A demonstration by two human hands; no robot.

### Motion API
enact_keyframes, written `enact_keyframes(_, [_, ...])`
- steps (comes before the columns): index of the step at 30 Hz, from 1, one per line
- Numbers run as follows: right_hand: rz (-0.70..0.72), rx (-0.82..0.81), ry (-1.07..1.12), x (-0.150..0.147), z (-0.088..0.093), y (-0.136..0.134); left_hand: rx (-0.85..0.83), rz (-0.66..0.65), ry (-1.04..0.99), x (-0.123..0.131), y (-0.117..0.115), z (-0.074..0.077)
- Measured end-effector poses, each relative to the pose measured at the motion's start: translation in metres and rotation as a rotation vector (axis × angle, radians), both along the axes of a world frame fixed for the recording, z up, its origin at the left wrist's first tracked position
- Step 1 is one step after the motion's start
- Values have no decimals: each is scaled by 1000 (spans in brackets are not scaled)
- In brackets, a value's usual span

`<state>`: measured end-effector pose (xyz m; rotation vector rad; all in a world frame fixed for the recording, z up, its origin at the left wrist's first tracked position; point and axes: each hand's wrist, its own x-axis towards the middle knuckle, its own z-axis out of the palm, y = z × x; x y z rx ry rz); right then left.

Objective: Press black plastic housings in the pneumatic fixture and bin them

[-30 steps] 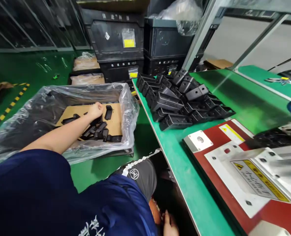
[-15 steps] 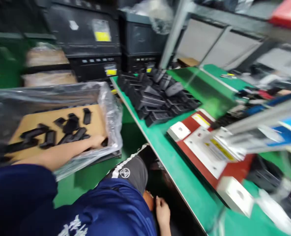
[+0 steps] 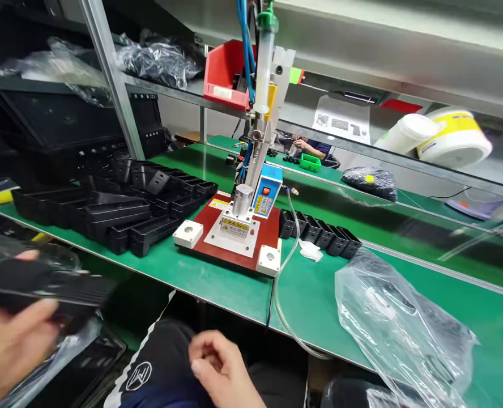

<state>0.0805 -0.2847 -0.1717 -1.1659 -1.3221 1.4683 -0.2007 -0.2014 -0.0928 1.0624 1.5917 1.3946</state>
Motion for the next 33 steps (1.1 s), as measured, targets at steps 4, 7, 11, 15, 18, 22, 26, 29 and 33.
enact_keyframes(4, [-199, 242, 326, -17, 54, 21, 176, -488, -356, 107, 2, -9])
enact_keyframes(7, [-455, 340, 267, -2, 51, 27, 233, -821, -495, 152, 12, -5])
enact_keyframes(11, [-580, 476, -29, 35, 63, 42, 329, -857, -398, 166, 43, 16])
enact_keyframes(15, [-547, 730, -294, 61, 118, 96, 534, -684, -313, 174, 91, 51])
enact_keyframes(18, [-443, 837, -267, 72, 154, 153, 650, -574, -246, 185, 134, 78])
enact_keyframes(22, [-407, 801, -213, 81, 168, 212, 628, -542, -212, 197, 186, 94])
enact_keyframes(26, [-419, 733, -228, 85, 159, 234, 596, -535, -200, 202, 211, 85])
enact_keyframes(29, [-399, 711, -235, 89, 154, 233, 591, -535, -184, 204, 212, 76])
enact_keyframes(33, [-379, 695, -245, 96, 157, 229, 594, -530, -170, 210, 210, 74])
